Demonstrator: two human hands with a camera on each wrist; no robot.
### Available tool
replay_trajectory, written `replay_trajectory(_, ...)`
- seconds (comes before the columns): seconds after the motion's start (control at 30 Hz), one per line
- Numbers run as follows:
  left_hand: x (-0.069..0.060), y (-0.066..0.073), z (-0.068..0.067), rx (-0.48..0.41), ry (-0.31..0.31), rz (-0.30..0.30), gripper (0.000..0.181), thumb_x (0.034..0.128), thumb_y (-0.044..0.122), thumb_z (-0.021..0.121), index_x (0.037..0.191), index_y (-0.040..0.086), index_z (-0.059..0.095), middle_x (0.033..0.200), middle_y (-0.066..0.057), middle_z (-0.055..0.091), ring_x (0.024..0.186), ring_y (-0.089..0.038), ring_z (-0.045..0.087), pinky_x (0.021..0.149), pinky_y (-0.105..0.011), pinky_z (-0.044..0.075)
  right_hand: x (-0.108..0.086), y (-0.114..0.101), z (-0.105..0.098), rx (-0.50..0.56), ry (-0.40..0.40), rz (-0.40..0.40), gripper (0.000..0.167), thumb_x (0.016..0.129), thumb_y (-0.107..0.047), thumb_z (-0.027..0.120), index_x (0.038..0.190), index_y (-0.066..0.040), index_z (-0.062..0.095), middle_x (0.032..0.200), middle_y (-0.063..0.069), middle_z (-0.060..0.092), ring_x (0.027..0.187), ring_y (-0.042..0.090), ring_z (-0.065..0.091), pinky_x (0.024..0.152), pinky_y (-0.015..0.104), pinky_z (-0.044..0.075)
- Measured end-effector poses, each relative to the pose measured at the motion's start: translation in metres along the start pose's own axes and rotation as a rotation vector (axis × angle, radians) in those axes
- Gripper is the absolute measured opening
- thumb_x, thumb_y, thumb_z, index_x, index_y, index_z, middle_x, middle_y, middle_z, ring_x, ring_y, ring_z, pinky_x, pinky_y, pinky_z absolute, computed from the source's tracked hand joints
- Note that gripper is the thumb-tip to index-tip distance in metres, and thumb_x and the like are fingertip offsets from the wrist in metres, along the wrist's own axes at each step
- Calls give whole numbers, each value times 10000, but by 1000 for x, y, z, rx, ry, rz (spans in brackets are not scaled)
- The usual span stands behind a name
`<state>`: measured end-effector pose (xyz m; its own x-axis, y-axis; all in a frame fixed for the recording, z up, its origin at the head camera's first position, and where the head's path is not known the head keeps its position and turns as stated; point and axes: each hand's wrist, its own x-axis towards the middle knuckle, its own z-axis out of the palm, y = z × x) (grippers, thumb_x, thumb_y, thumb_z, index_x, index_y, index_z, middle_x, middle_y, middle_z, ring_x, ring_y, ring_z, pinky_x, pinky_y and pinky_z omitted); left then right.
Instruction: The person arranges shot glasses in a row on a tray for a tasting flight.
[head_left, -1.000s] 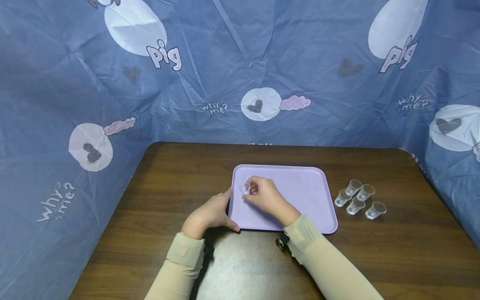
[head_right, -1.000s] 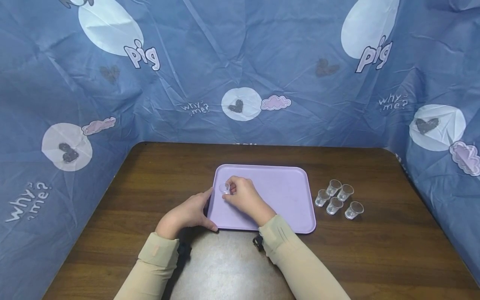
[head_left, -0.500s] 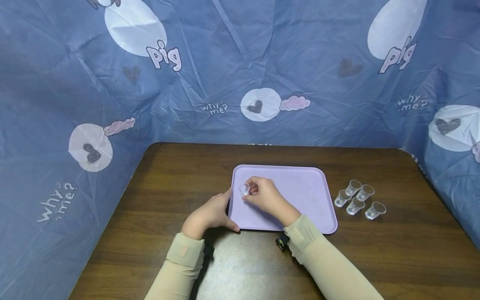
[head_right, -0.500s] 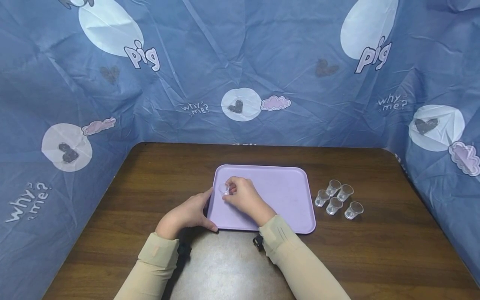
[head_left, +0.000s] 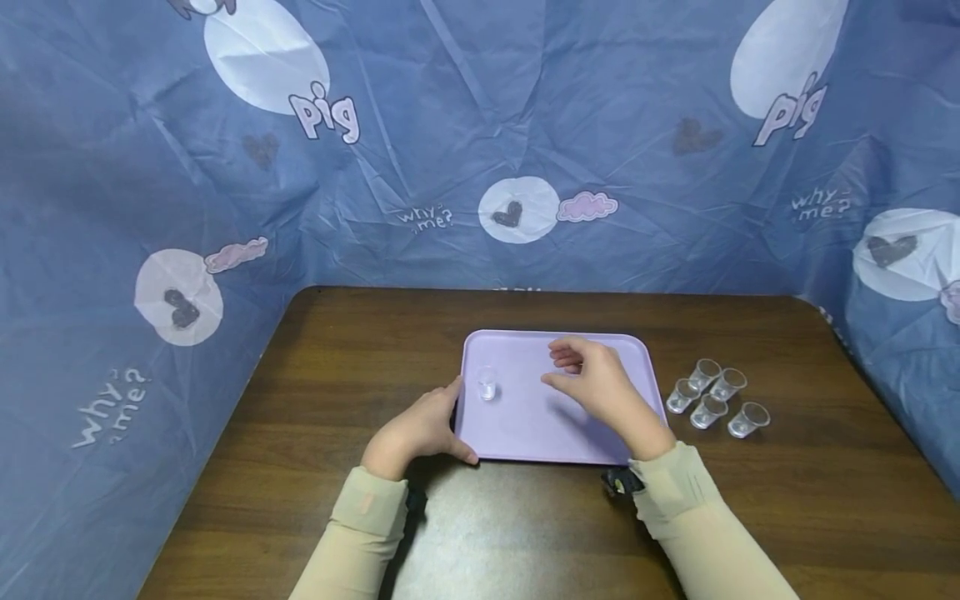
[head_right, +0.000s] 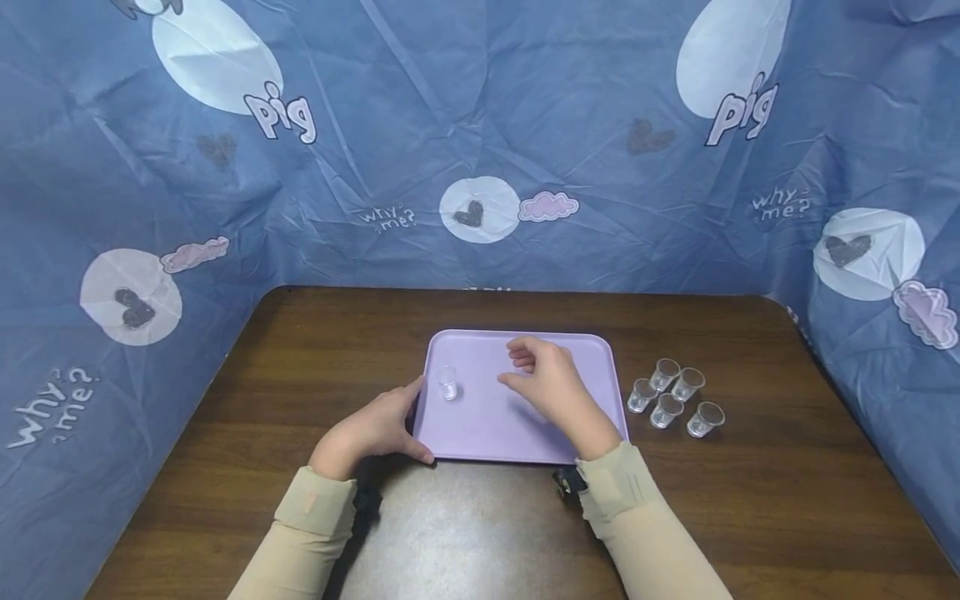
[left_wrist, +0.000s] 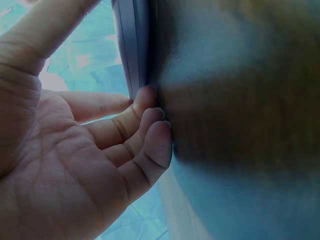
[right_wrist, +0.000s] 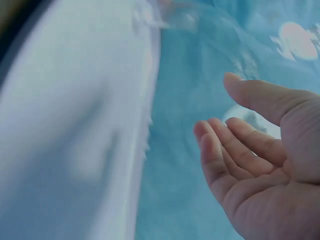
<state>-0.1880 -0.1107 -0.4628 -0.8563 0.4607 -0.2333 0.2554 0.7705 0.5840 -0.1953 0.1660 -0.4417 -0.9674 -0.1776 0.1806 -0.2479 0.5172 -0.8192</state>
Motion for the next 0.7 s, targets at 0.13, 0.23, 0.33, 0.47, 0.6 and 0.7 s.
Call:
replay_trajectory(0.13, 0, -1, -1, -11, 9, 15, 1295, 589, 286, 1020, 1557, -99, 251, 1426, -338, 475, 1319, -408, 466, 1082, -480, 379, -14, 6, -30, -77, 73, -4, 424, 822, -28, 844, 1202, 60, 679, 1084, 191, 709, 968, 347, 695, 851, 442, 555)
replay_trajectory(0.23, 0, -1, 0, -8, 11, 22, 1291, 589, 284, 1020, 1556, -96, 256, 1408, -331, 493, 1298, -396, 488, 1075, -470, 389, -24, 11, -51, -140, 123, -8, 414, 821, -41, 853, 1191, 45, 687, 1070, 187, 714, 948, 330, 698, 836, 448, 558)
replay_trajectory(0.33, 1, -1, 0, -10, 12, 29, 1285, 584, 281, 1022, 1553, -92, 266, 1380, -324, 517, 1271, -390, 511, 1061, -470, 403, -33, 14, -71, -177, 174, -10, 392, 820, -48, 857, 1168, 29, 694, 1044, 170, 722, 926, 294, 700, 814, 412, 565)
replay_trajectory(0.47, 0, 0, 0, -14, 9, 20, 1294, 583, 284, 1023, 1555, -93, 257, 1385, -329, 511, 1279, -398, 502, 1066, -476, 397, -45, 19, -96, -201, 228, 10, 383, 829, -78, 859, 1169, 4, 703, 1041, 146, 728, 917, 276, 700, 770, 220, 546)
replay_trajectory(0.6, 1, 1, 0, -16, 12, 19, 1293, 585, 283, 1022, 1554, -96, 255, 1380, -327, 514, 1275, -396, 504, 1064, -475, 399, -57, 24, -115, -233, 268, 37, 402, 839, -123, 859, 1184, 11, 702, 1053, 155, 731, 918, 285, 696, 752, 114, 489)
replay_trajectory(0.7, 1, 0, 0, -12, 12, 18, 1286, 588, 283, 1021, 1555, -90, 260, 1368, -321, 523, 1258, -390, 516, 1056, -475, 407, -67, 29, -126, -256, 286, 62, 417, 838, -150, 864, 1188, 12, 704, 1057, 165, 732, 906, 208, 686, 749, 105, 483)
